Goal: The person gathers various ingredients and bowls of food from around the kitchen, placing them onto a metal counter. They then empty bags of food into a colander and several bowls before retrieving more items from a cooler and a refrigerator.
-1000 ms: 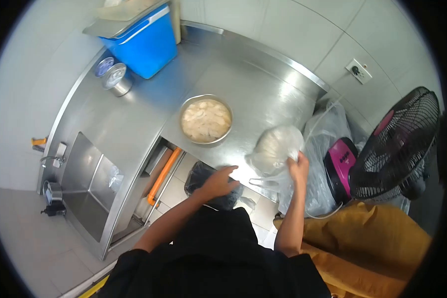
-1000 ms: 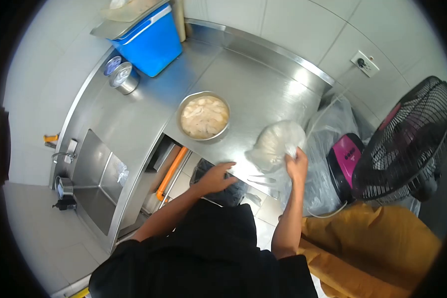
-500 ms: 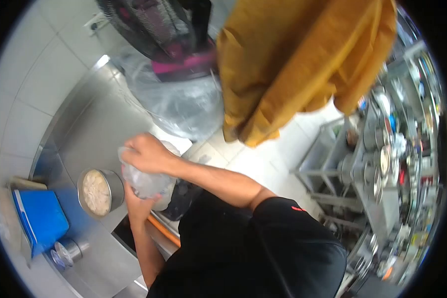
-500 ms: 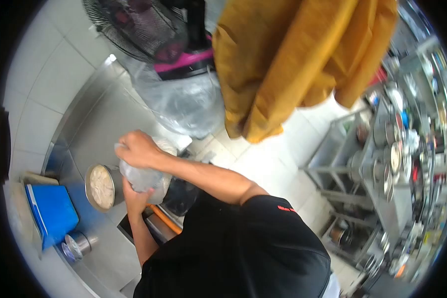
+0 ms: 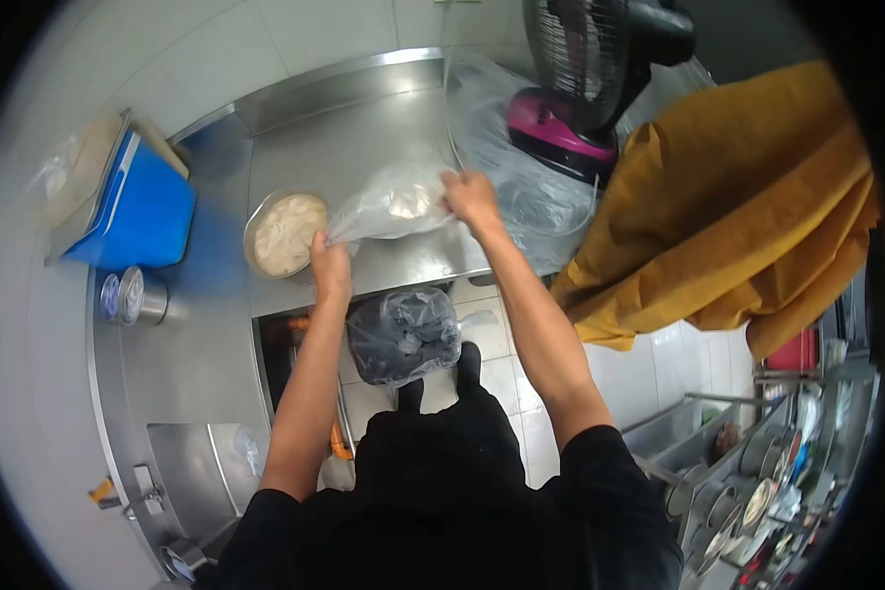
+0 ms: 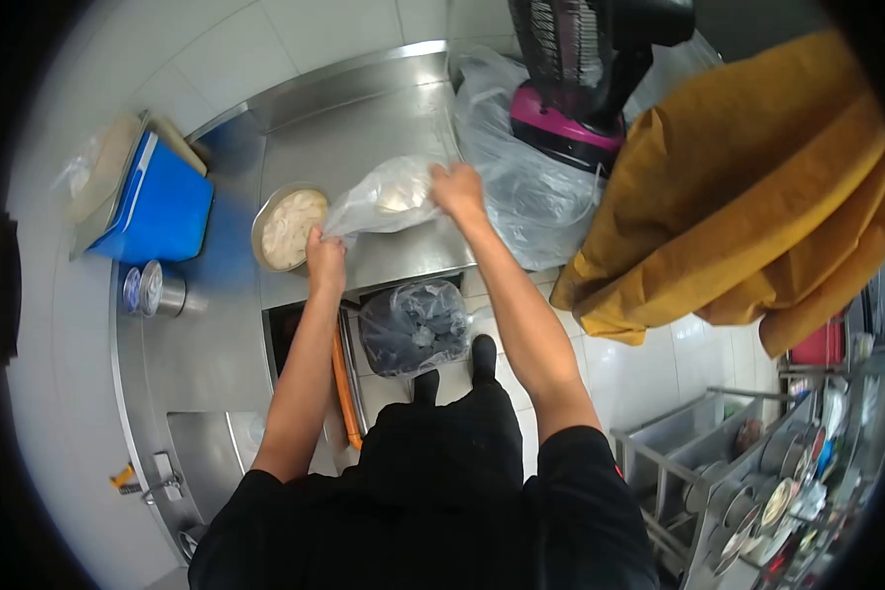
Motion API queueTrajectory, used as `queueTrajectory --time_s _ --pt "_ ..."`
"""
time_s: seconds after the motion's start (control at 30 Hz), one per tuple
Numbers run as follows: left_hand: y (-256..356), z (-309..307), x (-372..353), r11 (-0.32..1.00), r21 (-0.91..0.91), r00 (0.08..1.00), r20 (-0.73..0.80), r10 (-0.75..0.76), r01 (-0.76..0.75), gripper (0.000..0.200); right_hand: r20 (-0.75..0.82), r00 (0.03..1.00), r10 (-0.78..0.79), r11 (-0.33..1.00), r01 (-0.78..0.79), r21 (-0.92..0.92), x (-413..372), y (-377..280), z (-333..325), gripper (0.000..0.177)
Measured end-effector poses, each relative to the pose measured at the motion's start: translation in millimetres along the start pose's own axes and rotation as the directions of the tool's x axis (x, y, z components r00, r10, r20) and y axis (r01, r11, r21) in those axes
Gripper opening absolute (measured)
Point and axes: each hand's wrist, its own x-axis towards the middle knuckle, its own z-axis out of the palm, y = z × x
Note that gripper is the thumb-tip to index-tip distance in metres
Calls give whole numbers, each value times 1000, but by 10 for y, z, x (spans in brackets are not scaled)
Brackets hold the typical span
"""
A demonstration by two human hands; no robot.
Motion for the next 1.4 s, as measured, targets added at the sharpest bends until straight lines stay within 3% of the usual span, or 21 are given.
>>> queueTrajectory --time_s 0.07,0.13,0.17,0.23,0.27,0.37,0.43,0.5,0.6,0.67,0.7,0.8,0.83,0.87,0.9,0.93,1.0,1.07,1.13,1.37,1.4 --pt "-46 38 -104 980 -195 998 -44 -46 36 32 -7 993 117 991 -117 -71 31 106 -215 33" --pt "-169 21 -176 924 -374 991 -71 -110 75 38 -202 933 -297 884 189 -427 10 160 -367 25" --pt "-226 13 -138 916 -387 987 -73 -143 104 38 -191 934 -302 883 199 -424 -25 113 -375 25" --pt "-197 42 -126 906 -405 981 -86 -172 123 38 -367 482 -796 592 490 -641 -329 -321 -392 27" --pt "-82 115 -178 889 -427 969 -95 -229 168 39 -361 482 -798 589 500 -635 -347 -337 -280 27" --pt "-58 243 -251 844 -480 927 -149 -346 238 41 -20 551 -834 543 814 -207 -455 -298 62 30" --pt "-34 241 -262 823 -509 901 -187 -392 252 42 187 741 -645 376 521 -766 -636 -325 199 30" --pt "-30 168 -333 888 -389 915 -212 -343 243 41 193 711 -676 341 535 -773 -925 -555 -43 30" --pt "-187 -94 -429 873 -386 919 -132 -372 298 38 217 703 -677 496 654 -572 -1318 -1050 -486 24" --pt "-308 -163 -462 846 -456 929 -100 -356 275 36 136 671 -729 662 742 -106 -1386 -1108 -441 22" --pt "-379 -165 -495 819 -513 941 -57 -332 258 33 275 642 -716 658 752 -41 -1209 -982 -178 19" --pt "-602 -153 -500 874 -442 965 -62 -255 203 30 512 737 -440 521 674 -523 -115 60 802 13" --pt "-660 -170 -503 896 -393 970 -39 -240 206 30 543 651 -530 273 737 -618 304 491 1041 14" --pt "-679 -171 -511 918 -345 975 -32 -218 194 30 530 668 -523 192 698 -690 573 622 1119 14" --pt "-545 -128 -536 911 -340 966 -28 -258 233 33 350 692 -632 351 658 -666 542 459 1132 14" --pt "-423 -90 -562 902 -336 954 -26 -297 272 35 429 737 -523 229 606 -762 1110 984 1419 15" --pt "-440 -83 -555 901 -327 944 -67 -323 285 42 387 791 -475 289 555 -780 932 690 1341 16" --pt "-573 -149 -542 905 -283 928 -104 -357 317 48 433 655 -619 -23 537 -843 803 841 1254 16" --pt "-709 -275 -538 923 -245 938 -104 -330 297 51 263 735 -625 299 537 -789 714 992 1265 23" --pt "-872 -268 -590 874 -67 875 -11 -484 482 48 344 867 -361 453 485 -748 721 669 1211 28" --pt "-826 -247 -604 862 -61 864 16 -503 503 45 359 671 -648 310 663 -681 839 870 1230 28"
